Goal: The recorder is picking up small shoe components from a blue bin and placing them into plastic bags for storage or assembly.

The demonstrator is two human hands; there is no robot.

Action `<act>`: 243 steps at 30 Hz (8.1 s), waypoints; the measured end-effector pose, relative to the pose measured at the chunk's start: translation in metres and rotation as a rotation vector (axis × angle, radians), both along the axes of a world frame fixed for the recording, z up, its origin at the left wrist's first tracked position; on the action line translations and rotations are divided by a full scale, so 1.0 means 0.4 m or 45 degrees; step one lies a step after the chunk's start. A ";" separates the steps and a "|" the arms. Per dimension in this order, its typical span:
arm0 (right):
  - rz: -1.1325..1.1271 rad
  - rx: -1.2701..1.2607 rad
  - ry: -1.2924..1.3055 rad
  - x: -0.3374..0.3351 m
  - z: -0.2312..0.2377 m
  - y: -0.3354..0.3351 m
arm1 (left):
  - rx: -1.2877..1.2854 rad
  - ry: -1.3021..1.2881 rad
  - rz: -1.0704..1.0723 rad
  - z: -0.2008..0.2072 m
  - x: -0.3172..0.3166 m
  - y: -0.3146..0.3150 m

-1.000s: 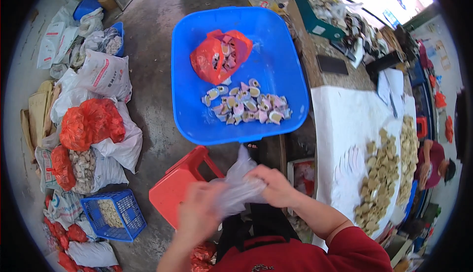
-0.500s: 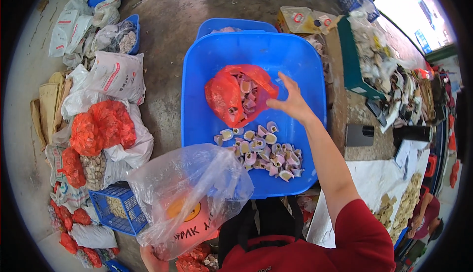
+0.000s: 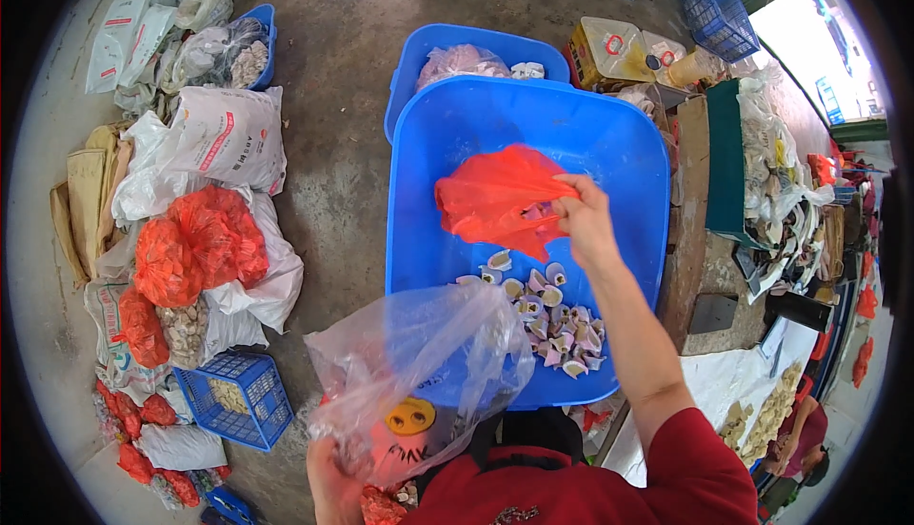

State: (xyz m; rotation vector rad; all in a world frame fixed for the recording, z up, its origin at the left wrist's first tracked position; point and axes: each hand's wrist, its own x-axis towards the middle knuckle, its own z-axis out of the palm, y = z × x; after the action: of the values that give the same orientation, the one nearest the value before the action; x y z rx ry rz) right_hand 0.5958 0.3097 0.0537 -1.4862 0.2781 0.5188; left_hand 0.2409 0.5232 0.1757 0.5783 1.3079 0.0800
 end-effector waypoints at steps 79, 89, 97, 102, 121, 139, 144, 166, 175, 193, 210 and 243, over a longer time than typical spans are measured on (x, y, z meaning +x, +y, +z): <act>-0.298 1.151 0.270 0.017 -0.152 -0.177 | -0.275 -0.572 -0.801 -0.366 0.704 -0.360; 0.994 -0.234 -0.865 0.019 -0.089 0.047 | -0.219 -0.743 -0.187 -0.260 0.675 -0.163; 0.143 -1.043 -0.920 0.053 -0.353 -0.097 | -0.083 -0.578 -0.288 -0.345 0.649 -0.152; 0.094 -1.307 -0.291 0.136 -0.516 -0.229 | -0.222 -0.477 -0.328 -0.384 0.643 -0.186; 0.581 0.364 -0.836 0.017 0.140 0.062 | 0.031 -0.573 -0.311 -0.359 0.630 -0.133; 0.188 0.519 -0.630 -0.005 0.208 -0.038 | 0.051 -0.694 -0.629 -0.409 0.600 -0.120; 0.011 0.634 -0.534 -0.051 0.199 -0.106 | 0.153 -0.635 -0.663 -0.378 0.607 -0.175; -0.519 0.970 -0.855 -0.064 0.364 -0.310 | 0.109 -0.660 -0.466 -0.340 0.676 -0.056; -0.573 0.481 -0.761 -0.029 0.156 -0.426 | 0.033 -0.620 -0.410 -0.348 0.667 -0.063; 0.212 -0.895 0.088 -0.139 -0.494 -0.093 | -0.061 -0.645 -0.427 -0.342 0.599 -0.111; 1.088 -1.378 -0.384 -0.032 -0.367 -0.120 | 0.071 -0.700 -0.416 -0.326 0.582 -0.036; -0.082 -1.744 0.299 -1.808 -0.820 -0.972 | 0.506 -0.759 -1.231 -0.498 0.467 -0.039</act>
State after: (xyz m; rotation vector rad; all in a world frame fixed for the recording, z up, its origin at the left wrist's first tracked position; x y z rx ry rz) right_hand -0.1274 -0.0790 -0.2744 -2.7149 0.9939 0.4453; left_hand 0.4277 0.5076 -0.0234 1.3556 0.3386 -0.2756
